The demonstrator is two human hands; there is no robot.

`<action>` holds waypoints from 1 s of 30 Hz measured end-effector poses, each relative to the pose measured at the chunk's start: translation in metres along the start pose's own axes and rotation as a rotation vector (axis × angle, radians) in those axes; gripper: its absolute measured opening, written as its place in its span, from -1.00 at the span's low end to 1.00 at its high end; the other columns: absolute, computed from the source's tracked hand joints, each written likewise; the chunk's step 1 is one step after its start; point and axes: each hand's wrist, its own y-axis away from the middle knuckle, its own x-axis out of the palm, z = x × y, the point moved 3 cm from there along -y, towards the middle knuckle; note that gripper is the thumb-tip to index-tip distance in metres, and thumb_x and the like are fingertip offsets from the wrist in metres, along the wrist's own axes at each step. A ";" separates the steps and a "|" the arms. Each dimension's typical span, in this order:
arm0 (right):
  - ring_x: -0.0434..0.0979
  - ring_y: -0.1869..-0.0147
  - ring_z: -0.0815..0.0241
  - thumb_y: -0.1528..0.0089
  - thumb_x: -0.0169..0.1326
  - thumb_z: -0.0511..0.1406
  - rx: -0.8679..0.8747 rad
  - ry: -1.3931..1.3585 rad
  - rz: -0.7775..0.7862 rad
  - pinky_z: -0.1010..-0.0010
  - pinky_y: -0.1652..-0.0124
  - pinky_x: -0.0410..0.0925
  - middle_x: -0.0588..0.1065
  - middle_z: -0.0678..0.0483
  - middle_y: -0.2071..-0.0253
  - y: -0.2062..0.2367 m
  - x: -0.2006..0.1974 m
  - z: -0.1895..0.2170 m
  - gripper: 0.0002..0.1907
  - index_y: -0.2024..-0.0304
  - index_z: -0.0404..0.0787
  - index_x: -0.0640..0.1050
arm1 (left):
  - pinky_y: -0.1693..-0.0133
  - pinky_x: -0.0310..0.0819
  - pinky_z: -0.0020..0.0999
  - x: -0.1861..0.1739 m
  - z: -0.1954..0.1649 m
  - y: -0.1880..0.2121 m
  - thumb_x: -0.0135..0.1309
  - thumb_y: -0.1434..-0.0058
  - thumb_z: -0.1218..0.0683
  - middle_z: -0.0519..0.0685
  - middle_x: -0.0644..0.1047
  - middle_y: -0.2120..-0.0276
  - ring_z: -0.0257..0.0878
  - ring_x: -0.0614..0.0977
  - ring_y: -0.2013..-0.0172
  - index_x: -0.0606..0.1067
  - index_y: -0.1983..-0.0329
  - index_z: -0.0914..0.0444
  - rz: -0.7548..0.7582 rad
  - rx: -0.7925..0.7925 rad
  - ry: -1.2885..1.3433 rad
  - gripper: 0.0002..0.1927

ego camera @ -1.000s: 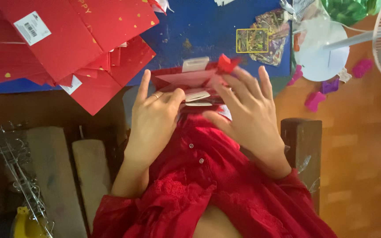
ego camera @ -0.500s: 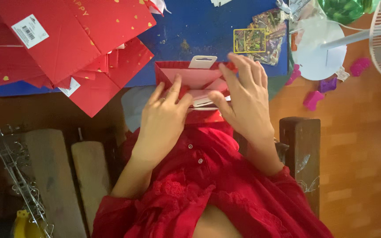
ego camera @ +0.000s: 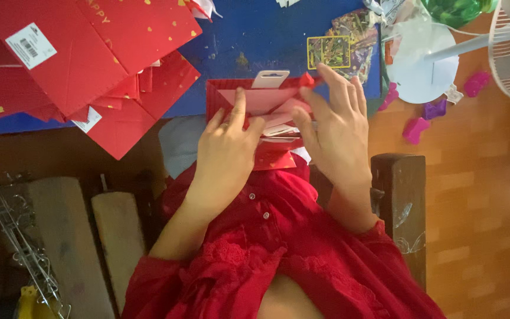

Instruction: The person assembles red Valentine's Day gift bags by threading white and red ribbons through plastic handles, folding the bag flaps, and securing them with small white clips. The person works on multiple bags in sequence, stacking completed ones on the table.

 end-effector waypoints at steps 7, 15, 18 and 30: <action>0.38 -0.32 -0.18 -0.39 0.15 -0.14 0.026 0.036 -0.012 -0.10 -0.41 0.08 0.42 -0.19 -0.29 0.002 0.006 -0.002 -0.64 -0.05 -0.29 0.60 | -0.20 0.44 -0.05 0.003 -0.002 0.000 0.11 -0.05 0.28 0.50 0.35 -0.25 0.11 0.70 0.14 0.50 0.18 0.31 -0.019 0.038 -0.017 -0.76; 0.45 -0.27 -0.09 -0.41 0.13 -0.15 0.061 0.042 0.016 -0.08 -0.42 0.09 0.49 -0.08 -0.18 -0.005 0.010 -0.002 -0.63 -0.09 -0.32 0.58 | -0.19 0.44 -0.05 0.010 -0.001 -0.003 0.17 0.00 0.28 0.52 0.33 -0.27 0.15 0.69 0.22 0.53 0.18 0.32 0.053 -0.002 -0.010 -0.73; 0.46 -0.24 -0.05 -0.37 0.16 -0.18 0.049 0.049 0.010 -0.08 -0.42 0.11 0.50 -0.06 -0.15 -0.006 0.008 0.004 -0.62 -0.09 -0.35 0.57 | -0.17 0.44 -0.07 0.011 0.000 -0.004 0.18 0.04 0.26 0.53 0.32 -0.27 0.20 0.68 0.17 0.54 0.18 0.30 0.040 0.010 -0.019 -0.70; 0.61 0.01 -0.04 -0.34 0.15 -0.27 -0.079 -0.185 0.107 0.01 -0.29 0.34 0.61 -0.05 0.08 0.000 0.004 0.015 -0.63 -0.16 -0.27 0.54 | -0.07 0.48 -0.10 0.012 0.009 -0.007 0.21 -0.02 0.21 0.42 0.34 -0.29 0.21 0.64 0.05 0.53 0.14 0.27 -0.024 0.013 0.009 -0.70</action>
